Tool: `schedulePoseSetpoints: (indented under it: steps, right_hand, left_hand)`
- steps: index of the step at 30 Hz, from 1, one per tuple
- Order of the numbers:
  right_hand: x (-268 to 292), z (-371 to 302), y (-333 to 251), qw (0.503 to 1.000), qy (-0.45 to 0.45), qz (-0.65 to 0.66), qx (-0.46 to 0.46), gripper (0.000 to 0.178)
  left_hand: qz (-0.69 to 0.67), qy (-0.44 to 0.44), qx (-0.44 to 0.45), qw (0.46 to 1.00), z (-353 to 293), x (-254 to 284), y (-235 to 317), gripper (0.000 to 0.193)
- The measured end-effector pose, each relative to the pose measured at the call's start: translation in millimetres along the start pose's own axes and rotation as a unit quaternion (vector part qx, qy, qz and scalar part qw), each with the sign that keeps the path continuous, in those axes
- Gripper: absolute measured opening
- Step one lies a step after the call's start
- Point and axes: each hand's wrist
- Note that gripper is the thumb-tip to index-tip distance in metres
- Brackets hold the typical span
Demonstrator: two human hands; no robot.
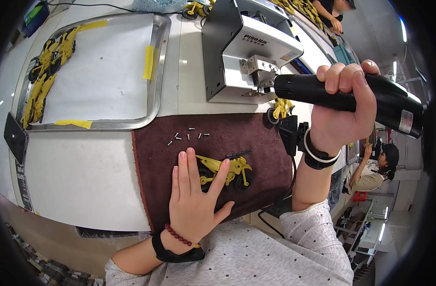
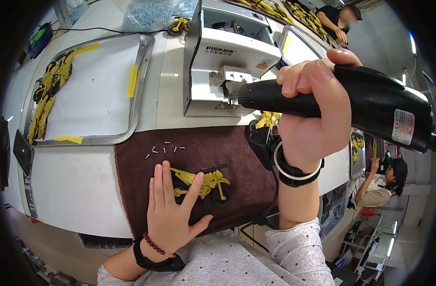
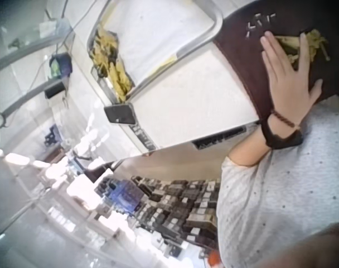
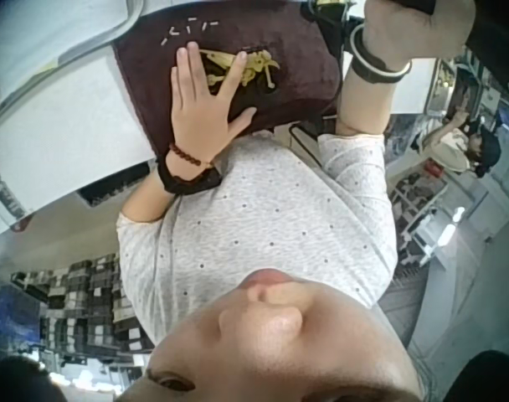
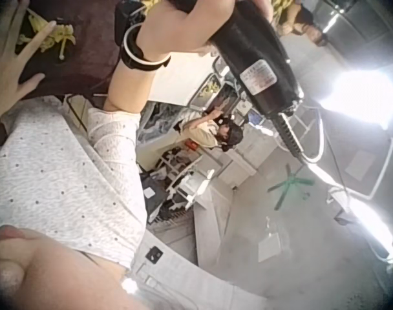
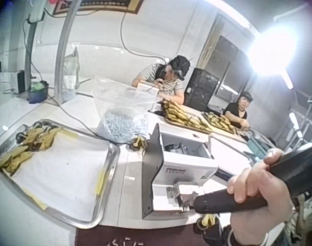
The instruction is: Assemble small yellow toy motorcycles using an electric screwdriver.
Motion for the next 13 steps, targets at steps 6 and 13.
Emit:
schedulePoseSetpoints:
  steps: [6,13]
  right_hand:
    - [-3.8,-0.5,4.0,0.997,0.0,-0.062,0.038,0.029]
    - [-14.2,6.8,-14.2,0.992,-0.076,-0.077,-0.071,0.034]
  left_hand:
    - [0.001,-0.003,0.003,1.0,0.6,0.9,1.2,0.086]
    - [0.016,0.004,0.003,1.0,-0.3,1.7,-0.7,0.087]
Point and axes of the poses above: each hand's wrist, its own z-axis towards the middle knuckle, its own x-axis out of the back of the hand, y = z × x, and after that the axes turned 11 degrees about -z, right-handed
